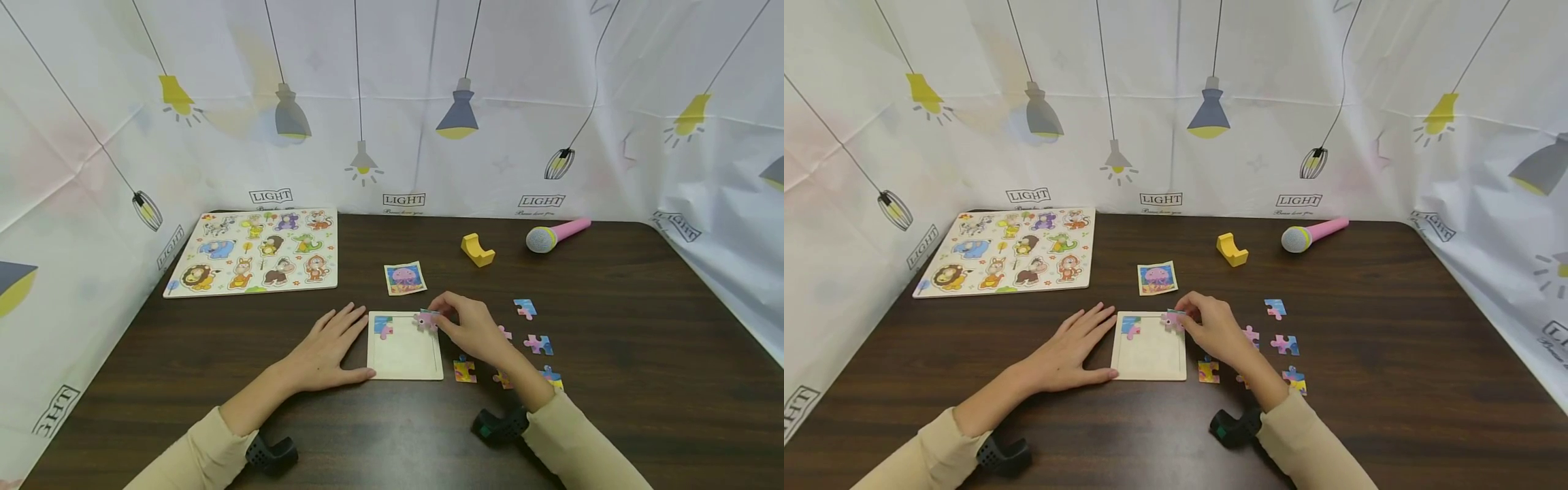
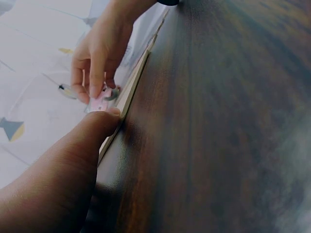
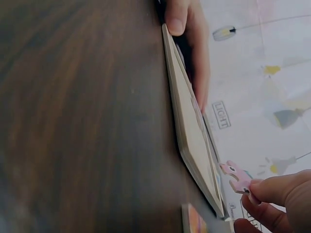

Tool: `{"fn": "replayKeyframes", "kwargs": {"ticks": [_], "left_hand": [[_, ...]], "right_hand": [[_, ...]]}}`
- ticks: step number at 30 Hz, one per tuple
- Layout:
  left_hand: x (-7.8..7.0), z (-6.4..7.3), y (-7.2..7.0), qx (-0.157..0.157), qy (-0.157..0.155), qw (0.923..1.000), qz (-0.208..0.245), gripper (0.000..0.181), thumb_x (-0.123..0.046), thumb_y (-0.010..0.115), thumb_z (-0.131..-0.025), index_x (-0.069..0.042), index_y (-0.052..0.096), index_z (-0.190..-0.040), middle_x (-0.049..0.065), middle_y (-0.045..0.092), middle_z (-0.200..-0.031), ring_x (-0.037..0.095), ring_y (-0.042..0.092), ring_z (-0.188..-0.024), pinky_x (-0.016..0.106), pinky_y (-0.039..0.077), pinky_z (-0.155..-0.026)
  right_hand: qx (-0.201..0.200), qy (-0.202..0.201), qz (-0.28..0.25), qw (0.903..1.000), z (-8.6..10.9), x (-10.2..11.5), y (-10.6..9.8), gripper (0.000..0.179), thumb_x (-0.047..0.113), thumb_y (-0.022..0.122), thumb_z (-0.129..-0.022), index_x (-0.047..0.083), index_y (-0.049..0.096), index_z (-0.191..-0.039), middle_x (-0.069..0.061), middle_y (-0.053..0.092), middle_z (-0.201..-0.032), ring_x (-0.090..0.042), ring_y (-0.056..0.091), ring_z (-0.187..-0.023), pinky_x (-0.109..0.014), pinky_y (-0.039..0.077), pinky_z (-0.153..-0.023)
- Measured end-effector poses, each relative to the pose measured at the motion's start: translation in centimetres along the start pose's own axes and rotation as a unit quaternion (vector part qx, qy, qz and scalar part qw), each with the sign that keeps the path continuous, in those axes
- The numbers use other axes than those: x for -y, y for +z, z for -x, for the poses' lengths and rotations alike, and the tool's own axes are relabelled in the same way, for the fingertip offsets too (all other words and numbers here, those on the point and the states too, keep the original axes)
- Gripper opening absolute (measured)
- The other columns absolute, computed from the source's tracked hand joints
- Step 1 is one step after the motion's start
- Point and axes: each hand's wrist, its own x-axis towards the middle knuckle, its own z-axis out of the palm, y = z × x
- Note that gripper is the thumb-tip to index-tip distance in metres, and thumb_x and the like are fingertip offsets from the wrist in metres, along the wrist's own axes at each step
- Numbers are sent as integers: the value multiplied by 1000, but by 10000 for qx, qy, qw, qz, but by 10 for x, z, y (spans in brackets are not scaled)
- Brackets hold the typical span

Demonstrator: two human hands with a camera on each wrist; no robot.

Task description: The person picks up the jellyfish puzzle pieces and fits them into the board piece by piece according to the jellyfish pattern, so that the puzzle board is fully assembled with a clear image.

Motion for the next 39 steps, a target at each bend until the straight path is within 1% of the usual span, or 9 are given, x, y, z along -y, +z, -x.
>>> {"fn": "replayKeyframes", "kwargs": {"ticks": [3,10,14,20,26,32,39], "left_hand": [[0,0,0,15,-7,10000,9,91,-71,38,-82,-6,27,-145,9,22,-150,25,13,-138,47,13,-107],[0,0,0,3,0,10000,7,91,-71,38,-82,-6,27,-145,9,22,-150,25,13,-138,48,13,-107],[0,1,-1,53,-39,10000,63,91,-71,38,-82,-6,27,-145,9,21,-150,24,12,-138,48,13,-107],[0,1,-1,50,-23,10000,69,90,-70,39,-82,-6,27,-145,9,22,-150,24,12,-138,48,13,-107],[1,1,0,32,-26,10000,33,90,-70,39,-82,-6,26,-145,9,21,-150,24,12,-138,48,13,-107],[0,1,-1,24,-35,10000,39,91,-70,39,-82,-6,27,-145,9,22,-150,24,12,-138,48,13,-107],[0,1,-1,24,-27,10000,46,91,-71,38,-82,-6,27,-145,9,21,-150,24,12,-138,48,13,-107]], "right_hand": [[11,-18,-84,10000,-1,3,4,11,8,66,-84,8,63,-95,0,63,-85,-15,56,-75,-32,49,-69],[17,32,-231,9997,-3,11,12,11,9,67,-84,9,64,-95,2,59,-79,-15,51,-71,-27,46,-62],[27,40,-163,9999,-4,12,18,11,13,68,-84,11,64,-93,4,56,-75,-16,49,-71,-27,43,-61],[-123,102,-91,9998,-6,14,26,11,16,69,-82,12,64,-91,5,53,-72,-14,45,-70,-28,39,-61],[-182,294,-113,9993,-10,18,31,10,16,69,-83,12,65,-90,5,53,-73,-15,44,-70,-28,39,-62],[-200,415,-6,9989,-12,18,34,8,17,69,-83,12,66,-88,5,53,-71,-15,43,-72,-29,36,-63],[-205,354,55,9991,-13,18,36,8,16,69,-82,11,67,-88,6,55,-71,-16,44,-78,-31,36,-67]]}}
